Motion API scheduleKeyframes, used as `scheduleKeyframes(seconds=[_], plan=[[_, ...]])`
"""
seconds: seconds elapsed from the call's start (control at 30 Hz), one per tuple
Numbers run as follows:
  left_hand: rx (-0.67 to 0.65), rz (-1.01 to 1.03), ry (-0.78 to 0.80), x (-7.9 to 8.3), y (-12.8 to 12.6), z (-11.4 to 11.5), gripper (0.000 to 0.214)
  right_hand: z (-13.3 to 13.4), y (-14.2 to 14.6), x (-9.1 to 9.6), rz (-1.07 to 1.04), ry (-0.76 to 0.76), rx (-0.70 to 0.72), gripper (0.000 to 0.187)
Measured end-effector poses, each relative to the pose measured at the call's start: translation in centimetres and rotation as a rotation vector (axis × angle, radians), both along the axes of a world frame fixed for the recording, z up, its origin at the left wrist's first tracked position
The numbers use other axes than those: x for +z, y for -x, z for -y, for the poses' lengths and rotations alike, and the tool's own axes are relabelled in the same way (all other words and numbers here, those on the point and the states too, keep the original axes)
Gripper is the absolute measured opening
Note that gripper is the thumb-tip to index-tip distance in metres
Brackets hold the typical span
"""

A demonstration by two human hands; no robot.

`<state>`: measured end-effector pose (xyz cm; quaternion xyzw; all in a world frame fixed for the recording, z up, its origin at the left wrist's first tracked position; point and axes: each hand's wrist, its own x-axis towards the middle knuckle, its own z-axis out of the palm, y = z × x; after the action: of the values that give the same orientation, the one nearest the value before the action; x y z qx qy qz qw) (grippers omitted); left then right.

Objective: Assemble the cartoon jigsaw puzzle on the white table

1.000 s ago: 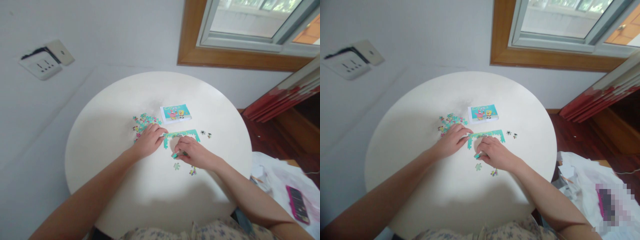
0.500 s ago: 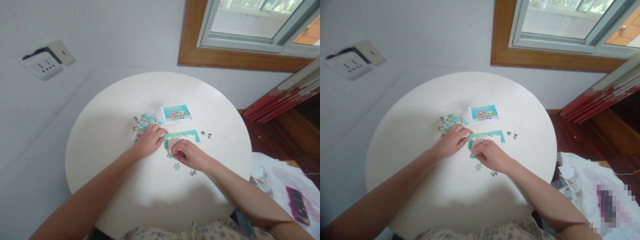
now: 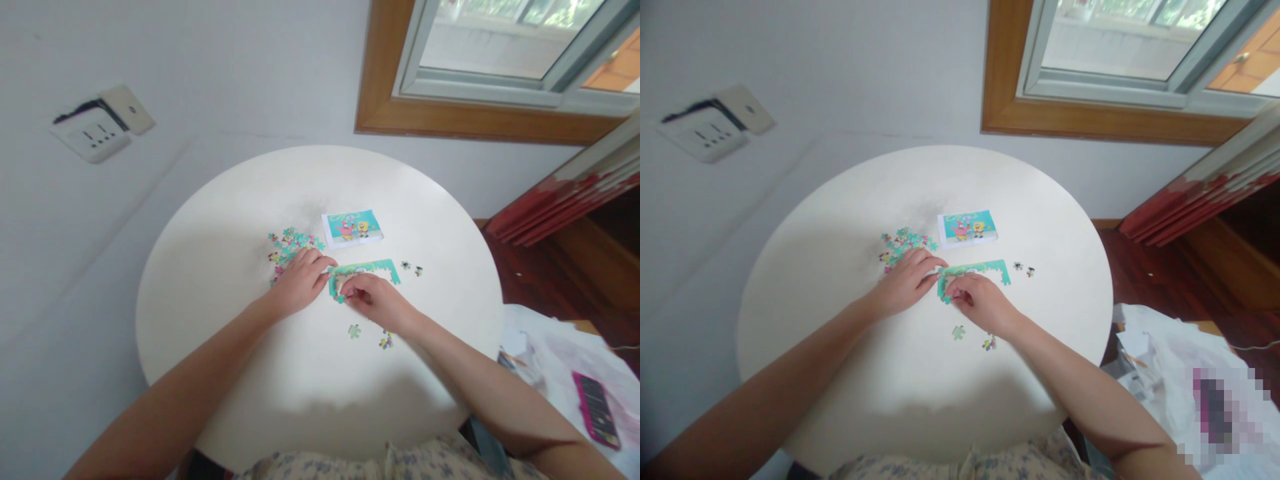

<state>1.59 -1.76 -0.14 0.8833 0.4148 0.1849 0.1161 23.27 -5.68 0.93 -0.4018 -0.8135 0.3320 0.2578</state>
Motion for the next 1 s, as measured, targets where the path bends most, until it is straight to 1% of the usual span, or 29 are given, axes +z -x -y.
scheduleKeyframes(seconds=[0.23,0.47,0.63,0.7,0.8,0.9,1.0], plan=[[0.005,0.032,0.010,0.1,0.0,0.1,0.024,-0.3,0.9,-0.1,0.026,-0.118,0.072,0.024],[0.009,0.004,0.002,0.2,-0.1,0.1,0.024,-0.1,1.4,-0.5,0.033,-0.153,0.053,0.027],[0.014,0.017,0.014,0.3,-0.1,0.1,0.024,0.3,1.1,-0.1,0.075,-0.157,0.038,0.027],[0.012,0.026,0.018,0.4,-0.1,0.2,0.024,0.6,0.9,0.1,0.138,-0.186,0.057,0.025],[0.009,0.021,0.015,0.3,-0.1,0.2,0.024,1.3,0.5,0.7,0.299,-0.270,0.104,0.025],[0.009,0.027,0.010,0.2,0.0,0.2,0.023,2.1,0.0,1.4,0.467,-0.335,0.138,0.032],[0.008,0.030,0.005,0.0,0.0,0.2,0.023,2.7,-0.3,2.1,0.567,-0.380,0.150,0.037]])
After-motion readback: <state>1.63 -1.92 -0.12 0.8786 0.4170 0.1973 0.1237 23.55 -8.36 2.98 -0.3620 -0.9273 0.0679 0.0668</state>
